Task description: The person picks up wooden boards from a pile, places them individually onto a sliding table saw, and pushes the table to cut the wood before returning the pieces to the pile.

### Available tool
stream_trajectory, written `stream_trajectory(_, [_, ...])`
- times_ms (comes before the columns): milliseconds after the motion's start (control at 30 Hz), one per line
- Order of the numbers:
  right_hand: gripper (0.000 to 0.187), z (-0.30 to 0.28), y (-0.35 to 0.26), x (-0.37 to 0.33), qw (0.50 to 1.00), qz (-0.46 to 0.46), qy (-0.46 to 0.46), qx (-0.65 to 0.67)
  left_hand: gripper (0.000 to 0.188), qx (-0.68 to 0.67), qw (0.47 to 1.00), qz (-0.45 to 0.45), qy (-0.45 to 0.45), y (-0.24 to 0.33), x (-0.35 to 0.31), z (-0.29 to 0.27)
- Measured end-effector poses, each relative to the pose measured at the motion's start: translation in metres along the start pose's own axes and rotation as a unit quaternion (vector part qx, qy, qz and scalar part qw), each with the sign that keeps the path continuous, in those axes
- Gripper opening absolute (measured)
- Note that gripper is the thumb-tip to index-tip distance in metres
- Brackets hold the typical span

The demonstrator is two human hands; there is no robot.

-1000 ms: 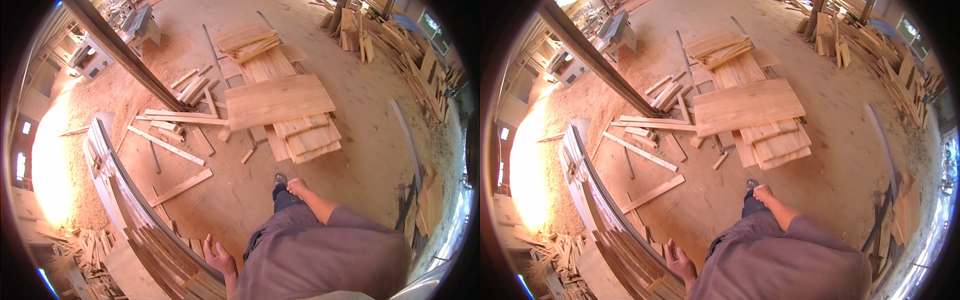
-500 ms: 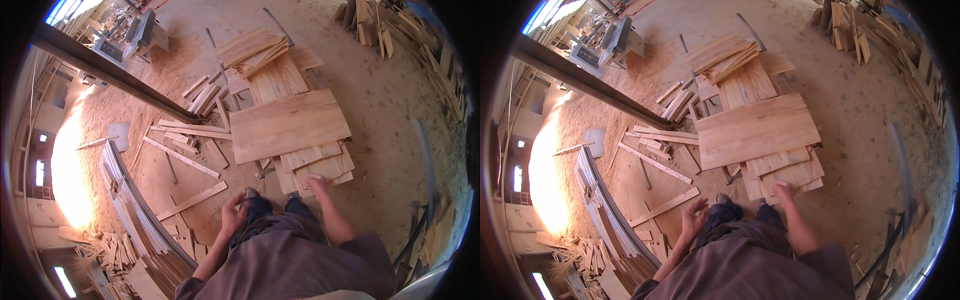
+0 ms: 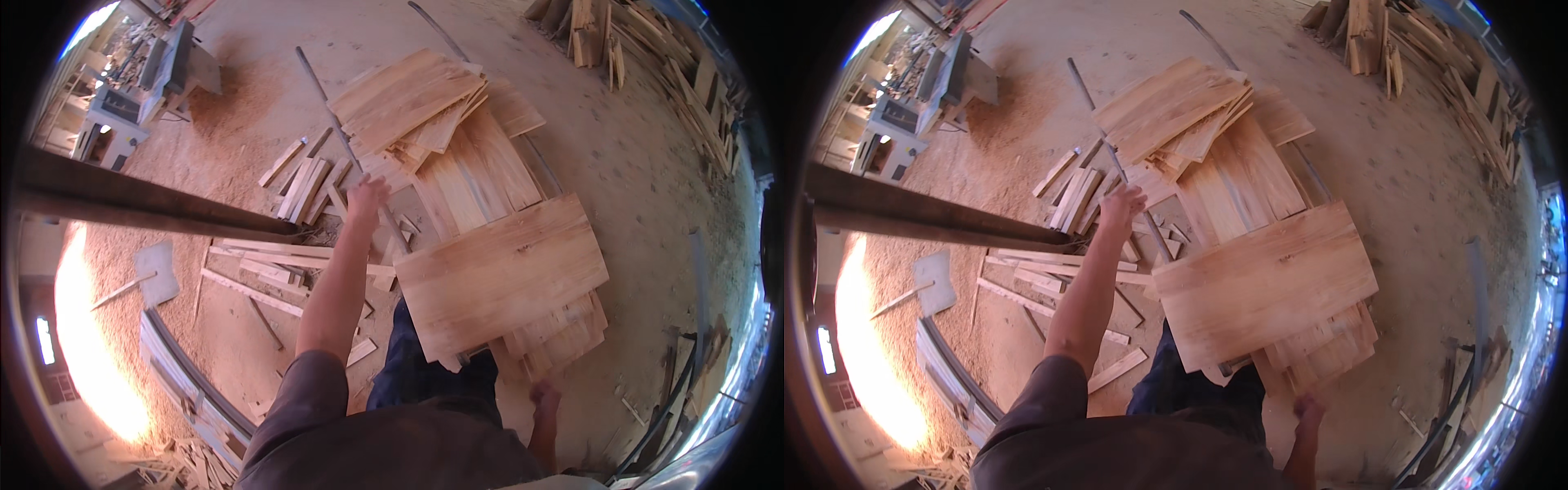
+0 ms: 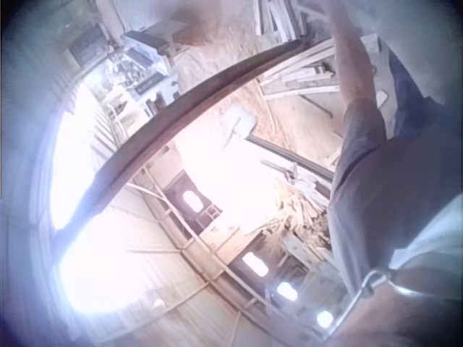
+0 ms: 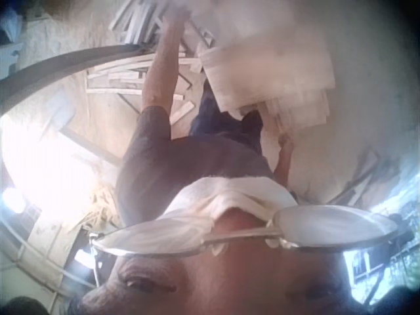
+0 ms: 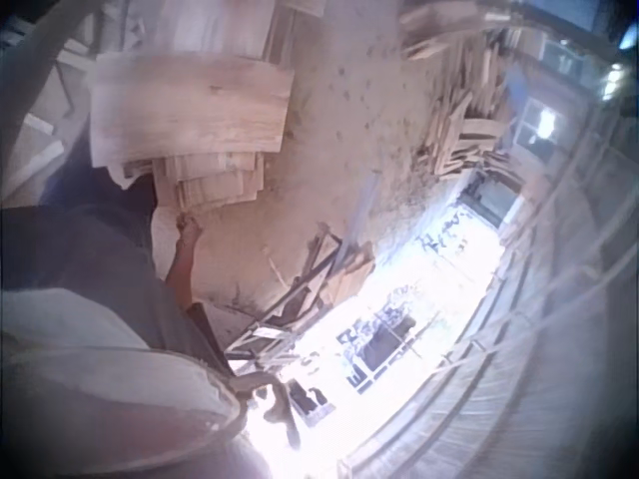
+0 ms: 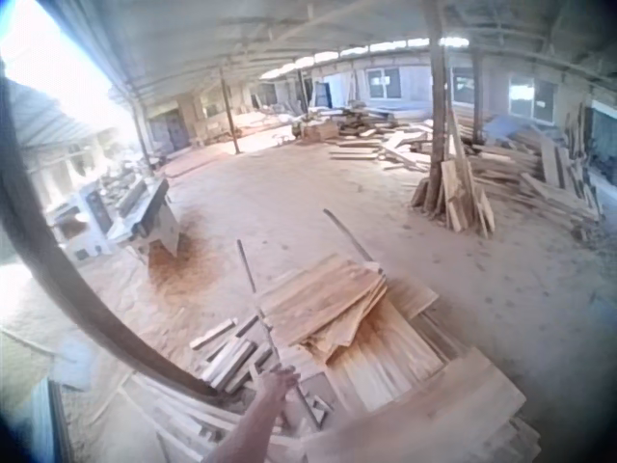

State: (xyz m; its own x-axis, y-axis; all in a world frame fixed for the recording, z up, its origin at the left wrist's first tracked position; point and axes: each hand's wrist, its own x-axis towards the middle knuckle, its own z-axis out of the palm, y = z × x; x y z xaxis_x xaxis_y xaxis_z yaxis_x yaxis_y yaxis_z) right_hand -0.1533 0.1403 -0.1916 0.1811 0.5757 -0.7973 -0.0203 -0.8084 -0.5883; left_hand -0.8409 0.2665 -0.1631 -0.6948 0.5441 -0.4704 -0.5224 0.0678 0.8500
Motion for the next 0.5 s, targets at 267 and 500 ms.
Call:
stream_trajectory(267, [0.034,0.107,0.035,-0.119,0.967,-0.003,-0.081,-0.241,0.021,0.054,0.989,-0.11,0.082,0.027,0.153,0.026])
stream_trajectory(500, [0.026,0.138,0.02,-0.082,0.86,-0.228,-0.086,-0.449,0.026,0.206,0.965,-0.13,0.098,0.064,0.144,0.04])
